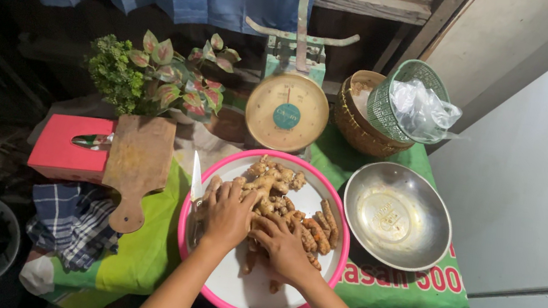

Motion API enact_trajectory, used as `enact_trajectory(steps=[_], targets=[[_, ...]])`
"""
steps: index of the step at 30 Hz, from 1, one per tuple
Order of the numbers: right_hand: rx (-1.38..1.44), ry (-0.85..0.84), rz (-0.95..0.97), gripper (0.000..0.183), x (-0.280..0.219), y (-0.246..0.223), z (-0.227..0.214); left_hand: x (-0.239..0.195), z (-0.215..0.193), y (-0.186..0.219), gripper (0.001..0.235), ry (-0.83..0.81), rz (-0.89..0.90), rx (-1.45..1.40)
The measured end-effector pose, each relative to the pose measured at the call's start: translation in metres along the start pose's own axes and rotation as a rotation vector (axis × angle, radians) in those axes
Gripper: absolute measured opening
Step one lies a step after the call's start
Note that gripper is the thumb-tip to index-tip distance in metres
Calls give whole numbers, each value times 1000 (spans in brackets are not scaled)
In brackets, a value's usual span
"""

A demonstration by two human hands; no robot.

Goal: The person removes ginger and turmeric from plastic bags and places them into a pink tray. They then move a cutting board and a metal bowl on the table, and continue to sort the root vegetables by hand.

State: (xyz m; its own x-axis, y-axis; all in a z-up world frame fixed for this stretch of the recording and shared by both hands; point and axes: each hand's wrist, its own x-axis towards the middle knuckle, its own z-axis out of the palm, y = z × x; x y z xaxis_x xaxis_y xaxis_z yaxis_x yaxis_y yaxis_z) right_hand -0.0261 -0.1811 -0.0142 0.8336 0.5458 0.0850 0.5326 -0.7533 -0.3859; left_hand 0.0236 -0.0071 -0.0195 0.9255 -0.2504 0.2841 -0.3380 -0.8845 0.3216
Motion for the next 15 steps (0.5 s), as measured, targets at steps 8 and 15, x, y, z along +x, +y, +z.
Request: enact_trajectory(steps=[8, 15], targets=[[-6, 102, -18, 44, -4, 4, -10, -5, 3, 7, 28, -83, -58, 137], [21, 99, 74, 46, -4, 0, -11, -14, -9, 6, 37, -76, -37, 41]])
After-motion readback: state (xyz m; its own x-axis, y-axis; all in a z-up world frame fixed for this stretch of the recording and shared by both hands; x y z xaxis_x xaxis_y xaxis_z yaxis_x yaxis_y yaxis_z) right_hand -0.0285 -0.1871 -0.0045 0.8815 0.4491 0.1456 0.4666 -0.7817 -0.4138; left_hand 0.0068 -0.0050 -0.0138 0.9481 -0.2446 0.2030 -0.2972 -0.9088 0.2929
